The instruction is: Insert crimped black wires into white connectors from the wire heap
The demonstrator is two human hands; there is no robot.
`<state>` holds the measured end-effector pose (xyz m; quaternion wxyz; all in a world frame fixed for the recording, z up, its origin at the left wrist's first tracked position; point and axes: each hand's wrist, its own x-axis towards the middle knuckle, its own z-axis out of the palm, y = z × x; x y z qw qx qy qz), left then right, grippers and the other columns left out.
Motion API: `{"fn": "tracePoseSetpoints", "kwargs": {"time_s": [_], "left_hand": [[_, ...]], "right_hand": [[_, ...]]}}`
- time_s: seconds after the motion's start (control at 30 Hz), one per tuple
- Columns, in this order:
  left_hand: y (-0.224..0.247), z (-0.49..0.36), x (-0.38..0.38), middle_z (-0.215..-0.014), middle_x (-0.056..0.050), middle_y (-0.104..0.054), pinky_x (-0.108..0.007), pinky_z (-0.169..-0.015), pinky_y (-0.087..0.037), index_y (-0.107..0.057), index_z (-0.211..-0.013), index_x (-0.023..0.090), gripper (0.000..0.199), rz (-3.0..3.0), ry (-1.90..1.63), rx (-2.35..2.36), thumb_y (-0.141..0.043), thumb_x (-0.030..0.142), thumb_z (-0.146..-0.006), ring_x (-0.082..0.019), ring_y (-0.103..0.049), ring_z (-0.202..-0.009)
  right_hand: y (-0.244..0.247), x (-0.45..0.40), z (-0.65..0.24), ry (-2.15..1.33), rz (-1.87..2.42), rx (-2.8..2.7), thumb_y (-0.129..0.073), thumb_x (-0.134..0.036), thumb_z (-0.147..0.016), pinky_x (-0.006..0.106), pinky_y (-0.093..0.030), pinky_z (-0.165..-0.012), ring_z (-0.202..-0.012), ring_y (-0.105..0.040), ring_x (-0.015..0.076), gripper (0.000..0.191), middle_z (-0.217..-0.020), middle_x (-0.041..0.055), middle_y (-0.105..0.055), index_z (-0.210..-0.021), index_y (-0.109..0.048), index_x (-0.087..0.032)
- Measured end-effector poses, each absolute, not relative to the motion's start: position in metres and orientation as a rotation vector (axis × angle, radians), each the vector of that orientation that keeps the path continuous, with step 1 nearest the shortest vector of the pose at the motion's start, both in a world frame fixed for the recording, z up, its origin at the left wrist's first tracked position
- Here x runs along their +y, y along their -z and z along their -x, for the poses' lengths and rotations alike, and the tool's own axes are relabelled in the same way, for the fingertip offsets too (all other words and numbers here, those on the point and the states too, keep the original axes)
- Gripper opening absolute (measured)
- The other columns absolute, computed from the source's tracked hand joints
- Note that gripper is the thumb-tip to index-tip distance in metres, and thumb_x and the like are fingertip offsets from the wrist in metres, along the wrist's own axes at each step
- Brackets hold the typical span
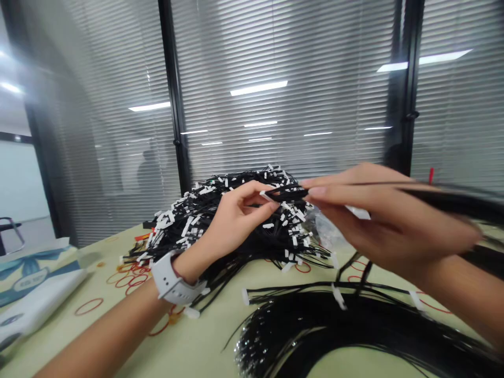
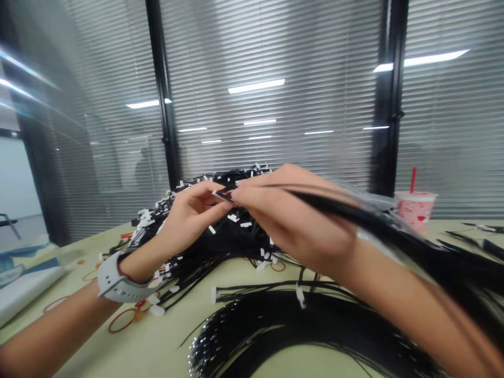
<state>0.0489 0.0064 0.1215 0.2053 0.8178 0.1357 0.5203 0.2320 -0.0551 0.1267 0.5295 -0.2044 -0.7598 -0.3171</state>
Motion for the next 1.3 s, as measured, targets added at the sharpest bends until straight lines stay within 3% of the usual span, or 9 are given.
{"fn": "tracePoseSetpoints", "kwargs": {"time_s": [0.17, 0.4, 0.63, 0.77, 1.1, 1.3], "left_hand": [[-0.121, -0.052, 0.002, -0.082, -0.004, -0.067, -0.020, -0.066, -0.053, -0.057, -0.085, 0.017, 0.011, -2.011, -1.152, 0.385, -0.061, 0.016, -0.074, -0.014, -0.065, -0.081], [-0.120, -0.055, -0.006, -0.080, -0.003, -0.069, -0.014, -0.063, -0.053, -0.059, -0.088, 0.020, 0.015, -1.776, -1.036, 0.346, -0.061, 0.013, -0.074, -0.012, -0.066, -0.077], [-0.120, -0.053, -0.011, -0.083, -0.005, -0.069, -0.013, -0.061, -0.054, -0.063, -0.088, 0.021, 0.016, -1.666, -0.885, 0.319, -0.064, 0.016, -0.073, -0.012, -0.066, -0.074], [-0.120, -0.052, -0.009, -0.081, -0.002, -0.069, -0.011, -0.062, -0.053, -0.063, -0.085, 0.022, 0.014, -1.644, -0.831, 0.276, -0.064, 0.015, -0.073, -0.009, -0.066, -0.070], [-0.119, -0.050, -0.005, -0.087, -0.005, -0.070, -0.016, -0.062, -0.055, -0.063, -0.089, 0.021, 0.016, -1.699, -0.827, 0.312, -0.065, 0.019, -0.073, -0.014, -0.067, -0.074], [-0.121, -0.050, -0.006, -0.087, -0.004, -0.069, -0.014, -0.063, -0.053, -0.060, -0.087, 0.021, 0.013, -1.706, -0.805, 0.306, -0.062, 0.015, -0.075, -0.012, -0.066, -0.076]], "right_hand": [[-0.128, -0.045, -0.233, 0.567, 0.303, -1.599, -0.063, -0.002, -0.066, 0.029, -0.053, -0.064, -0.073, -0.062, 0.0145, 0.023, -0.077, 0.0010, -0.065, -0.082, -0.062, -0.018], [-0.137, -0.052, -0.228, 0.315, 0.514, -1.525, -0.065, -0.015, -0.069, 0.020, -0.055, -0.059, -0.067, -0.063, 0.0110, 0.013, -0.077, 0.0007, -0.065, -0.082, -0.064, -0.014], [-0.143, -0.049, -0.237, -0.059, 0.503, -1.556, -0.065, -0.022, -0.070, 0.020, -0.054, -0.052, -0.073, -0.064, 0.0149, 0.020, -0.083, 0.0046, -0.065, -0.088, -0.063, -0.014], [-0.146, -0.047, -0.242, -0.198, 0.510, -1.609, -0.065, -0.021, -0.069, 0.015, -0.050, -0.047, -0.068, -0.062, 0.0109, 0.020, -0.078, 0.0031, -0.065, -0.088, -0.063, -0.015], [-0.146, -0.057, -0.238, -0.059, 0.552, -1.573, -0.066, -0.020, -0.068, 0.016, -0.054, -0.053, -0.060, -0.063, 0.0103, 0.021, -0.068, -0.0002, -0.063, -0.088, -0.064, -0.015], [-0.147, -0.065, -0.237, 0.033, 0.569, -1.590, -0.067, -0.020, -0.068, 0.008, -0.052, -0.055, -0.064, -0.062, 0.0064, 0.021, -0.074, -0.0024, -0.064, -0.088, -0.064, -0.016]]}}
